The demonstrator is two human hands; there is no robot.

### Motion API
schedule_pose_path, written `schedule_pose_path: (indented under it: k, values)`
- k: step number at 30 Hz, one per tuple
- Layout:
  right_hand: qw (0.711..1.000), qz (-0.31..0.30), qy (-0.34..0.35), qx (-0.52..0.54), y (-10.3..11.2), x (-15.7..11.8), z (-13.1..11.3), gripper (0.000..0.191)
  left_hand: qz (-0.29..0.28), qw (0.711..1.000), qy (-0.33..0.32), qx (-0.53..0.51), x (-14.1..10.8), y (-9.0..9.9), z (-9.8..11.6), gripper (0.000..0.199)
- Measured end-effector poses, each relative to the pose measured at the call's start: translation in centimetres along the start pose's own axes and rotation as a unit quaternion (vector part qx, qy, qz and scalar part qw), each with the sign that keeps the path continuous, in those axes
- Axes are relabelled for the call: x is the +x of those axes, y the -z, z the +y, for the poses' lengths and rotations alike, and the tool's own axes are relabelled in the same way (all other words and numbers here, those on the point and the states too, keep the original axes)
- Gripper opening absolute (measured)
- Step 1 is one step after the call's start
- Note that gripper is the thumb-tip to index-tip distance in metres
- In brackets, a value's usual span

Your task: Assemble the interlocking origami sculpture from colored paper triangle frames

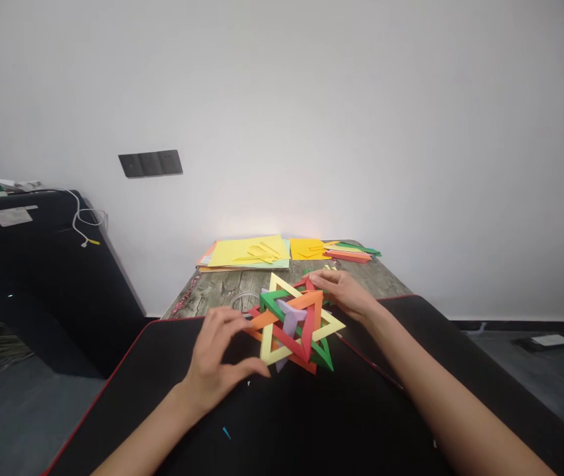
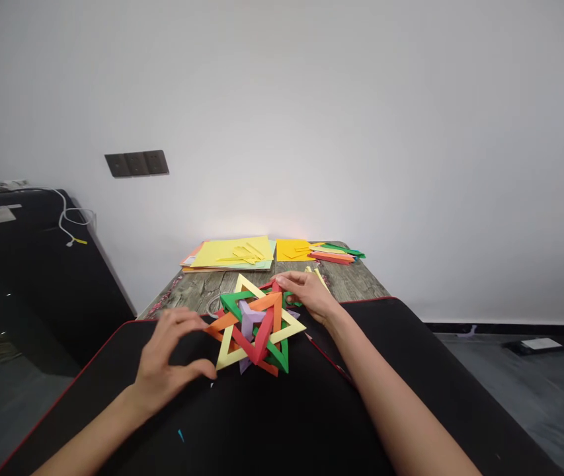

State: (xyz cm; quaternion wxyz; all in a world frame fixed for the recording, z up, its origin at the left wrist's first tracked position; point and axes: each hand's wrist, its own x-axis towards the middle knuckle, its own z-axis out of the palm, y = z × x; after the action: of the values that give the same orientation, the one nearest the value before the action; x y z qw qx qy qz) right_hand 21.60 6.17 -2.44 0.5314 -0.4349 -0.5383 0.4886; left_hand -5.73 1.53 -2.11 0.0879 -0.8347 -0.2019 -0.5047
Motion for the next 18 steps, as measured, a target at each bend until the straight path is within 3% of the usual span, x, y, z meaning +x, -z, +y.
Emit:
schedule_pose_path:
  k: [2,7,12,15,18]
  values:
    - [1.0,0.028,0.004,-0.003,0.1,0.2,0.2,0.042,-0.037,0.999,-0.012,0.01,-0.2,-0.5,0.4,0.044]
    - [0.995,0.097,0.011,-0.017,0.8,0.7,1.2,0.048,-0.084,0.985,0.122,-0.092,0.3,-2.0,-0.1,0.027]
    - [0.99,0.136,0.019,-0.012,1.1,0.9,1.5,0.054,-0.121,0.966,0.138,-0.183,1.4,-2.5,-0.9,0.028]
    - [0.988,0.15,0.03,0.003,1.1,0.7,0.9,0.052,-0.123,0.963,0.159,-0.182,3.7,-1.9,-1.1,0.019]
    - [0.987,0.157,0.042,0.015,0.9,0.4,-0.5,0.048,-0.088,0.955,0.204,-0.198,7.2,-0.7,-0.9,0.012]
